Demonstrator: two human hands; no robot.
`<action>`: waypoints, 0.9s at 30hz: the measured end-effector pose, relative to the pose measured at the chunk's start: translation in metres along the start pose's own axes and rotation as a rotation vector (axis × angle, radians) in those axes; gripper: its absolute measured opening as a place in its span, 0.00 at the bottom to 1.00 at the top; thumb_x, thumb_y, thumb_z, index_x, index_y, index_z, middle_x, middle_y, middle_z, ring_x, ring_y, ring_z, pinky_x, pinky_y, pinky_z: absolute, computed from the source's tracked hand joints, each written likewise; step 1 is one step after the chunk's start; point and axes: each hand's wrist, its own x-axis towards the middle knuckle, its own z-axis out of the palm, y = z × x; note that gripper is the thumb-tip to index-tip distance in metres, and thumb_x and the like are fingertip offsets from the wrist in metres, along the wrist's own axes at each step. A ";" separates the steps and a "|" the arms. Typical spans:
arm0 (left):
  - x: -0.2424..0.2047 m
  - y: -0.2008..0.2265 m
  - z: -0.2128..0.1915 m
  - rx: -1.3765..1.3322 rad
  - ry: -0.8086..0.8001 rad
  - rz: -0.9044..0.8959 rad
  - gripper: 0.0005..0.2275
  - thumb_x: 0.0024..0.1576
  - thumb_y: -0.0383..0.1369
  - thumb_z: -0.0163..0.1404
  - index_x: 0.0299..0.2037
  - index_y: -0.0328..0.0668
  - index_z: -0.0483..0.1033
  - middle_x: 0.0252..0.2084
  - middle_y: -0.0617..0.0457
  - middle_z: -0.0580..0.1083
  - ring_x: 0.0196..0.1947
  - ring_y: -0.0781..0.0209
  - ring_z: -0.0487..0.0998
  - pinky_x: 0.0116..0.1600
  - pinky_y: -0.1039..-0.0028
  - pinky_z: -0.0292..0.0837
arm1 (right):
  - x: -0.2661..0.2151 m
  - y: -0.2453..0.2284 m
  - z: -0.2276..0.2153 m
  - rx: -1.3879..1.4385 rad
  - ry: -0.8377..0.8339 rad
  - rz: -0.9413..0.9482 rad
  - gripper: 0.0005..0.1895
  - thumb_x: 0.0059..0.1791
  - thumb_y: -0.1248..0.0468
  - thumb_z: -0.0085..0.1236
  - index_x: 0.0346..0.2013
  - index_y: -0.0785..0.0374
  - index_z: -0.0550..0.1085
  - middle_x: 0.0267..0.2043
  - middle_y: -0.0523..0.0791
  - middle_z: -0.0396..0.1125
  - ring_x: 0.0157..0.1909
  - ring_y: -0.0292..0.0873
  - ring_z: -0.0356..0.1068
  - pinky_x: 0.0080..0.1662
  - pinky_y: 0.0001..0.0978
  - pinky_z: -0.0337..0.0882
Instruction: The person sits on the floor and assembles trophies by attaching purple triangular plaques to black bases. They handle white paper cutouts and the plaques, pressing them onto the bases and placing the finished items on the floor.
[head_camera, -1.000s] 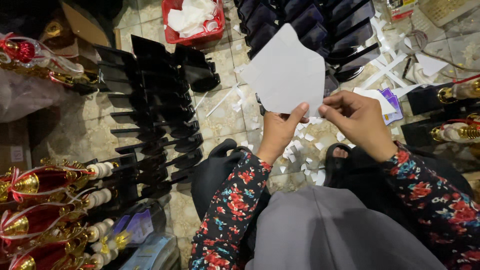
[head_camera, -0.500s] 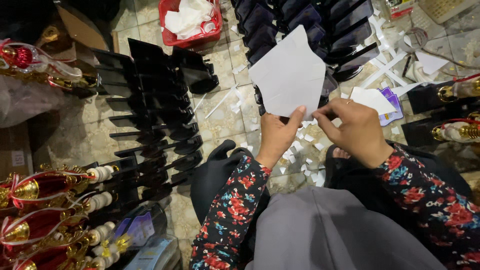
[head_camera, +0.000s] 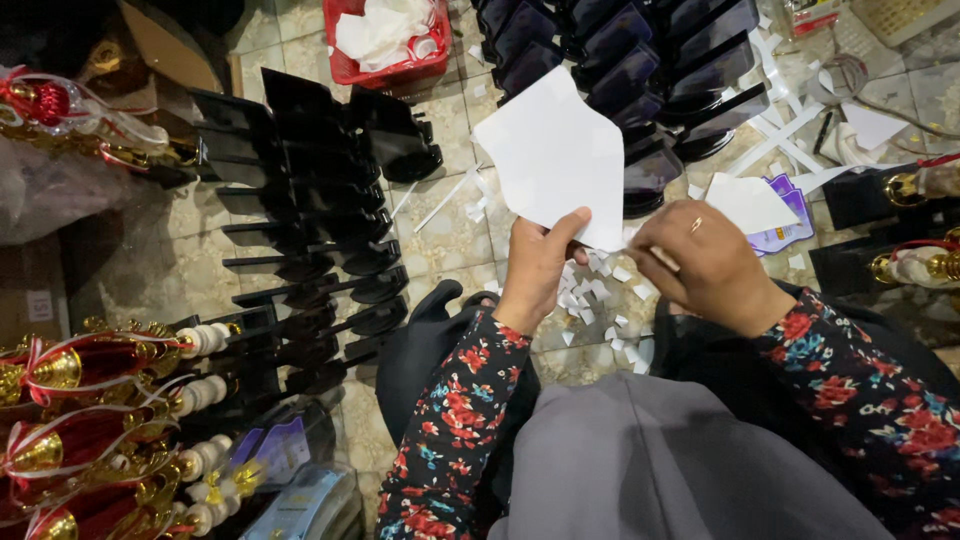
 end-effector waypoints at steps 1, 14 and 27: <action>0.002 -0.005 -0.002 0.000 0.001 -0.001 0.10 0.49 0.27 0.53 0.33 0.23 0.68 0.24 0.47 0.67 0.17 0.62 0.73 0.16 0.83 0.68 | -0.003 0.000 -0.001 0.001 -0.001 0.000 0.04 0.46 0.66 0.55 0.33 0.63 0.72 0.28 0.46 0.65 0.33 0.51 0.68 0.39 0.41 0.69; 0.006 -0.025 -0.009 0.068 -0.117 0.132 0.08 0.49 0.27 0.55 0.29 0.27 0.70 0.21 0.42 0.71 0.18 0.59 0.76 0.16 0.82 0.68 | 0.000 -0.006 -0.001 0.055 -0.014 0.111 0.05 0.42 0.64 0.61 0.31 0.57 0.75 0.39 0.46 0.66 0.42 0.52 0.68 0.46 0.43 0.66; -0.001 0.004 0.003 0.071 0.030 0.281 0.09 0.46 0.28 0.58 0.30 0.34 0.70 0.22 0.47 0.72 0.17 0.63 0.75 0.18 0.80 0.72 | 0.009 -0.025 -0.009 0.842 -0.026 0.821 0.21 0.44 0.68 0.55 0.52 0.66 0.69 0.40 0.48 0.70 0.39 0.36 0.69 0.48 0.32 0.68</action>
